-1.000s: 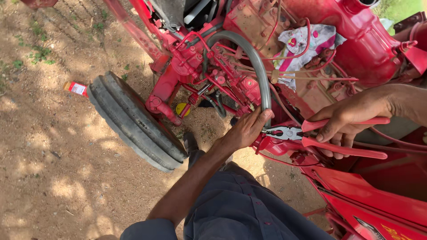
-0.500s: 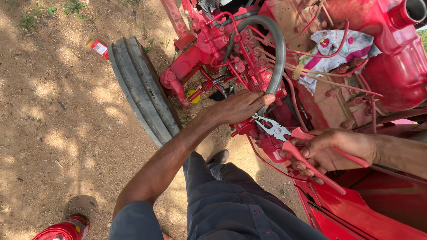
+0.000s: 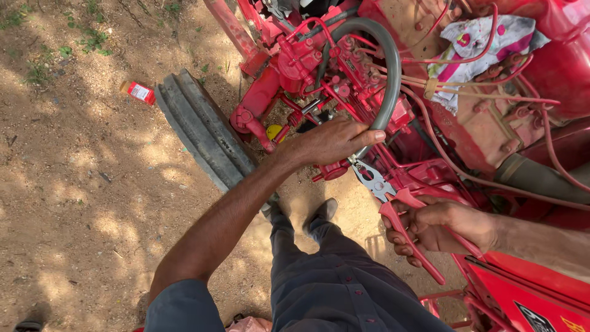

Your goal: The person works on a tractor engine, using pliers to manipulate a hose and then cleaning various engine components with a cloth.

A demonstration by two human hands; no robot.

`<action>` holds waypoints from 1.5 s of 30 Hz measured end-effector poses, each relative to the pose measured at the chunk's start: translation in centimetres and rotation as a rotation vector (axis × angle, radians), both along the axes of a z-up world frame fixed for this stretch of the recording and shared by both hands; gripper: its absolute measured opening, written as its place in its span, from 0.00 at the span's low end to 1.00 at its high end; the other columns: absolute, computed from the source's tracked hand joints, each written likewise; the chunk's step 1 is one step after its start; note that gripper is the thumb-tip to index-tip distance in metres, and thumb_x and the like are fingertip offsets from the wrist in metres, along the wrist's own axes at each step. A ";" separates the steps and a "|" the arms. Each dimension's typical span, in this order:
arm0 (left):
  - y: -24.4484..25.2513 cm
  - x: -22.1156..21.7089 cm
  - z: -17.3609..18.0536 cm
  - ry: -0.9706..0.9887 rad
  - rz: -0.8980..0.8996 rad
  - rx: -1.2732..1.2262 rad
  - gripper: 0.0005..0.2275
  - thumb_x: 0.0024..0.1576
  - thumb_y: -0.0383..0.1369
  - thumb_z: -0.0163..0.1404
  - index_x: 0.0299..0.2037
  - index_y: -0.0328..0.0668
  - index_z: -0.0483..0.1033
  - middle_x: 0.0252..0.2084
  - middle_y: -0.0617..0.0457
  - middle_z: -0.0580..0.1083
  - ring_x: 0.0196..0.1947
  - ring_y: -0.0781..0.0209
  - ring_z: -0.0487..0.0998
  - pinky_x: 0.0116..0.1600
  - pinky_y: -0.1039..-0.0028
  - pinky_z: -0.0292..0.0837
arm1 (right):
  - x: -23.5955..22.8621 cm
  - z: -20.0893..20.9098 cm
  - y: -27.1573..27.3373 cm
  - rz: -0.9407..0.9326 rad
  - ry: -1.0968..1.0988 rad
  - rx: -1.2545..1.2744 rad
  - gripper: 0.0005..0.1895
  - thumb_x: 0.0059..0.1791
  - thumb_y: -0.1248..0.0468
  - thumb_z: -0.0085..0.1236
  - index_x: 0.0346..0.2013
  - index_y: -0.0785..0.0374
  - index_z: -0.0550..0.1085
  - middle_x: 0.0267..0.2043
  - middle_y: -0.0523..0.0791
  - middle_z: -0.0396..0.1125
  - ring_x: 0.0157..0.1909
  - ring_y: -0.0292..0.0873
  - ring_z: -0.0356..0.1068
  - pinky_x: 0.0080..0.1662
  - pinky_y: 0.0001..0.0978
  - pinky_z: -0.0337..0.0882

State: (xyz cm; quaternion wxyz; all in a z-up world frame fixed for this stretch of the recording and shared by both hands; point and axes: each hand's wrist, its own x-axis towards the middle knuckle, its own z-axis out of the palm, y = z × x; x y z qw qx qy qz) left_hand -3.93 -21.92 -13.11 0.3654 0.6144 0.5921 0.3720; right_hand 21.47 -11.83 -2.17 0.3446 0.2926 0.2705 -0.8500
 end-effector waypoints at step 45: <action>1.7 2.8 2.4 -0.843 0.124 -0.022 0.26 0.67 0.56 0.36 0.40 0.40 0.75 0.33 0.52 0.76 0.36 0.60 0.76 0.48 0.66 0.73 | 7.7 4.1 -2.9 -0.271 0.321 0.595 0.14 0.55 0.65 0.53 0.48 0.75 0.68 0.40 0.53 0.70 0.39 0.48 0.70 0.41 0.42 0.71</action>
